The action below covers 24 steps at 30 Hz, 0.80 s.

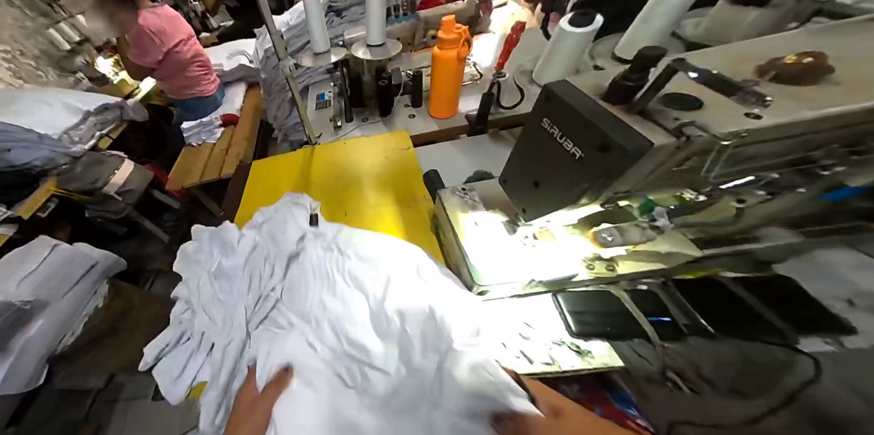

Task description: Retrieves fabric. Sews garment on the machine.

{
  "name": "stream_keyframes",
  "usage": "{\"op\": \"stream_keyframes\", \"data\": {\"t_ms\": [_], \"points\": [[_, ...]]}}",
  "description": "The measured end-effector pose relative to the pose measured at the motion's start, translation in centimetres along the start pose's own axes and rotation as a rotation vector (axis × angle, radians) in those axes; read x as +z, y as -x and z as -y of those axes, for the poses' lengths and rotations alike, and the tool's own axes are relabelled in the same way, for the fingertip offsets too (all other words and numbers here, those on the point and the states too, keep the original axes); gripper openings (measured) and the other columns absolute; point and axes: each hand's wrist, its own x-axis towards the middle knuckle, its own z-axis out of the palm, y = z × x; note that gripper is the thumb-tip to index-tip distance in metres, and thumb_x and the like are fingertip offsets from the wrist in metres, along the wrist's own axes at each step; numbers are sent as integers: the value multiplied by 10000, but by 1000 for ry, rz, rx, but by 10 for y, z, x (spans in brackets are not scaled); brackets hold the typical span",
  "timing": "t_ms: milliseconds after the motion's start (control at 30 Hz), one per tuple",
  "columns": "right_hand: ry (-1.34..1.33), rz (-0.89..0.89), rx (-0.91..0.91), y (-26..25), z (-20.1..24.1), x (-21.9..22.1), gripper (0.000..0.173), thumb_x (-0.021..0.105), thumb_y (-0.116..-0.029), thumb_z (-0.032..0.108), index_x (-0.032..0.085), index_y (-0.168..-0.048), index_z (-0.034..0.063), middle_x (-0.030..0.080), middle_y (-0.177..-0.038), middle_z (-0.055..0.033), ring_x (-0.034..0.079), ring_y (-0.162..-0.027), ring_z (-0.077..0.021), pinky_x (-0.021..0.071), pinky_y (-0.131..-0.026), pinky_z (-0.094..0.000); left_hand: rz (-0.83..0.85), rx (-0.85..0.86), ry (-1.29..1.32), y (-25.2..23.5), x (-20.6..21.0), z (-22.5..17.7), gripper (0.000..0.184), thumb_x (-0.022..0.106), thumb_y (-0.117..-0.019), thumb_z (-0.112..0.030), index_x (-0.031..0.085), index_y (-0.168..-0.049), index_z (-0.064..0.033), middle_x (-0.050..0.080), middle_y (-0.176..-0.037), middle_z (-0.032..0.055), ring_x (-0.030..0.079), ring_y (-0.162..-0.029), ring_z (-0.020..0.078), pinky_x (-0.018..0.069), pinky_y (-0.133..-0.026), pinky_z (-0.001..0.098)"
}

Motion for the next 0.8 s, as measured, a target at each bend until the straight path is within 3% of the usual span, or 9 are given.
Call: {"op": "stream_keyframes", "data": {"t_ms": [100, 267, 400, 433, 467, 533, 633, 733, 800], "points": [[196, -213, -81, -105, 79, 10, 389, 552, -1060, 272, 499, -1357, 25, 571, -734, -14, 534, -557, -86, 496, -542, -276, -181, 187, -45, -118, 8, -71, 710, 714, -953, -230, 389, -1521, 43, 519, -1455, 284, 529, -1342, 366, 421, -1128, 547], [112, -538, -729, -190, 291, 19, 493, 537, -1062, 251, 379, -1460, 7, 610, -931, -123, 586, -643, -154, 541, -601, -329, -472, 616, 206, -180, -73, -263, 828, 737, -910, -318, 295, -1573, -90, 552, -1438, 122, 603, -1243, 192, 532, -1032, 429], [2, -434, -1007, -134, 359, 44, 414, 540, -1063, 171, 426, -1438, 40, 616, -985, -129, 577, -585, -122, 520, -512, -250, -107, 994, 320, -162, -156, -282, 274, 494, -1053, -212, 556, -1304, -120, 683, -1154, -45, 663, -1042, 37, 565, -906, 266], [9, -382, -1028, -120, 353, 48, 400, 539, -1065, 155, 432, -1430, 31, 614, -968, -125, 577, -581, -119, 523, -508, -244, 28, 1027, 274, -156, -170, -269, 253, 379, -1089, -160, 552, -1270, -123, 695, -1128, -74, 670, -1027, -2, 571, -892, 216], [33, -335, -1031, -108, 338, 52, 390, 537, -1063, 144, 433, -1418, 21, 615, -927, -115, 571, -566, -116, 519, -500, -244, -343, 764, 436, -120, -133, -268, 232, 388, -1061, -144, 613, -1020, -182, 702, -854, -119, 669, -784, -37, 577, -744, 174], [113, -231, -995, -93, 284, 53, 340, 545, -1049, 135, 457, -1353, 13, 607, -798, -92, 556, -515, -121, 509, -468, -258, -286, 655, 367, -87, -134, -213, 165, 492, -1048, -148, 591, -1172, -104, 696, -950, -61, 681, -846, 2, 591, -783, 217], [283, -193, -742, -86, 157, 35, 370, 619, -1009, 183, 506, -1336, 53, 617, -800, -84, 574, -567, -125, 515, -521, -290, -308, 388, -39, -64, -117, -99, 571, 634, -989, -252, 418, -1453, 1, 637, -1192, 56, 651, -985, 36, 570, -869, 276], [302, -336, -377, -84, 28, -3, 387, 656, -963, 189, 553, -1294, 18, 670, -1064, -93, 659, -881, -123, 570, -781, -327, -158, 114, -593, -57, -90, 3, 706, 746, -916, -343, 497, -1410, 95, 615, -1255, 349, 627, -1127, 468, 485, -957, 680], [286, -469, -156, -66, -23, -26, 275, 664, -947, 138, 572, -1152, -20, 603, -962, -97, 598, -826, -141, 523, -759, -337, -132, 208, -793, -45, -80, 40, 663, 742, -908, -259, 508, -1406, 112, 527, -1328, 436, 496, -1244, 634, 350, -1020, 797]]}}
